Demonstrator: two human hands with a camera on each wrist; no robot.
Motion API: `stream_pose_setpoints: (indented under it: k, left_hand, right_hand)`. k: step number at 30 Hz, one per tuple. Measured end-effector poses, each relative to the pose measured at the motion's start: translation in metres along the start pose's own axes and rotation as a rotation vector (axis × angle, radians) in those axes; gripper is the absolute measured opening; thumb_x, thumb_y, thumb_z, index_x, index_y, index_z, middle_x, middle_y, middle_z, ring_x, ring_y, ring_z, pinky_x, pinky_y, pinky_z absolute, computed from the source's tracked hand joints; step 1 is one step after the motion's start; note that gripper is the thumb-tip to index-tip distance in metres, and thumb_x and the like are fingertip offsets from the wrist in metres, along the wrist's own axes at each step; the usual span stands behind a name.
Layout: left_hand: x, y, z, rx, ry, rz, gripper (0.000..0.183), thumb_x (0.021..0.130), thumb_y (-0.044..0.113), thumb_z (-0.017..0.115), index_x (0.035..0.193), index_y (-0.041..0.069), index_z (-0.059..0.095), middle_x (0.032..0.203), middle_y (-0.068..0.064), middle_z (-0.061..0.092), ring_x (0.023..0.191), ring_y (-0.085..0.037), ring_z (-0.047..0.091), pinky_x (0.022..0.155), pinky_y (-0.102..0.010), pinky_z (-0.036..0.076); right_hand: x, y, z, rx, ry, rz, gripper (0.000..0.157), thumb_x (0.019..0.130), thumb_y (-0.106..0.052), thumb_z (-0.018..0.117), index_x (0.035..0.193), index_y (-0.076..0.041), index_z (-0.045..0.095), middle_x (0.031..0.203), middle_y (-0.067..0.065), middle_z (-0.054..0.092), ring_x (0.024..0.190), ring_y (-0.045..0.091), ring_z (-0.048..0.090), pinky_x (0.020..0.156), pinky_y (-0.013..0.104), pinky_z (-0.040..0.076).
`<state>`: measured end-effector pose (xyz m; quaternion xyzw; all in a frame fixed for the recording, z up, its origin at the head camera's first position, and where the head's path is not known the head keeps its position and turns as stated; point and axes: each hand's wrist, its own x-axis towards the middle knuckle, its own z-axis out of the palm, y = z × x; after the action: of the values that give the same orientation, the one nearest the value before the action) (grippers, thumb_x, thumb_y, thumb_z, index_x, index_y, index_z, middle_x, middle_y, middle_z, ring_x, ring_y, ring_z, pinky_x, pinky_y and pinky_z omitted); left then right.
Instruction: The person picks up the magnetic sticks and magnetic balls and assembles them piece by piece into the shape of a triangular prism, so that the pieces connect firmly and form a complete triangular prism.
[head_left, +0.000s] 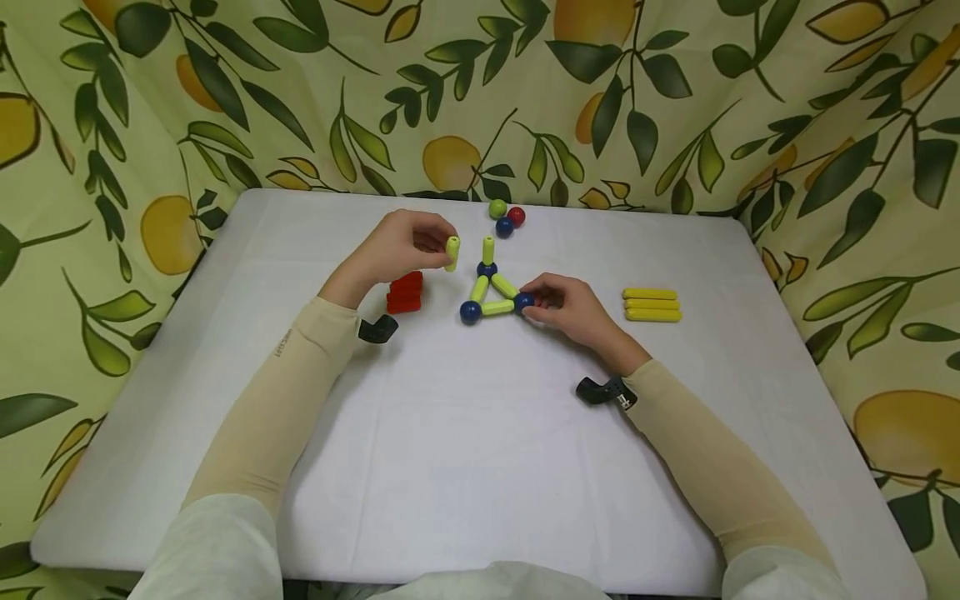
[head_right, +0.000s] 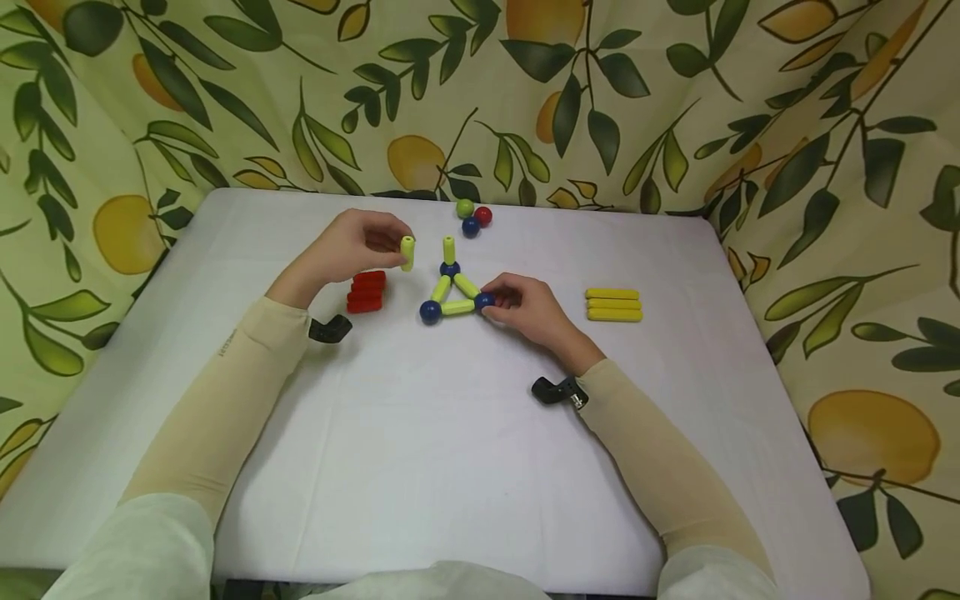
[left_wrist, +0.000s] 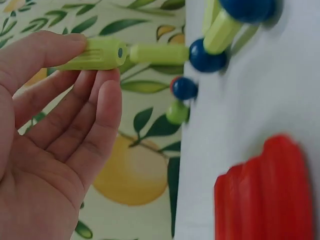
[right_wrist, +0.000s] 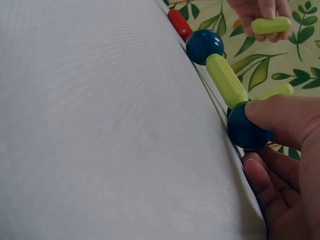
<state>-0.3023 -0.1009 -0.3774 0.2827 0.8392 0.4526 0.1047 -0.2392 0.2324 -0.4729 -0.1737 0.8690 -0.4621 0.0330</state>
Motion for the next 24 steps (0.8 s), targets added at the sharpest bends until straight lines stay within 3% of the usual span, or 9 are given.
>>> stream_pose_setpoints:
  k: [8, 24]
  left_hand:
    - [0.001, 0.001, 0.020, 0.036, -0.093, -0.030, 0.024, 0.095, 0.006, 0.084, 0.117, 0.004, 0.077, 0.108, -0.010, 0.075, 0.101, -0.023, 0.073, 0.098, -0.037, 0.059]
    - [0.007, -0.006, 0.035, 0.068, -0.133, -0.066, 0.024, 0.094, 0.007, 0.085, 0.116, 0.005, 0.077, 0.110, -0.008, 0.075, 0.102, -0.021, 0.073, 0.097, -0.037, 0.058]
  right_hand:
    - [0.002, 0.003, 0.000, -0.006, 0.003, -0.007, 0.029, 0.097, -0.013, 0.084, 0.125, -0.010, 0.077, 0.106, 0.006, 0.070, 0.093, 0.024, 0.063, 0.083, 0.029, 0.053]
    - [0.001, 0.001, 0.002, -0.016, 0.019, 0.016, 0.027, 0.096, -0.014, 0.085, 0.122, -0.011, 0.077, 0.103, 0.006, 0.069, 0.091, 0.023, 0.062, 0.081, 0.030, 0.053]
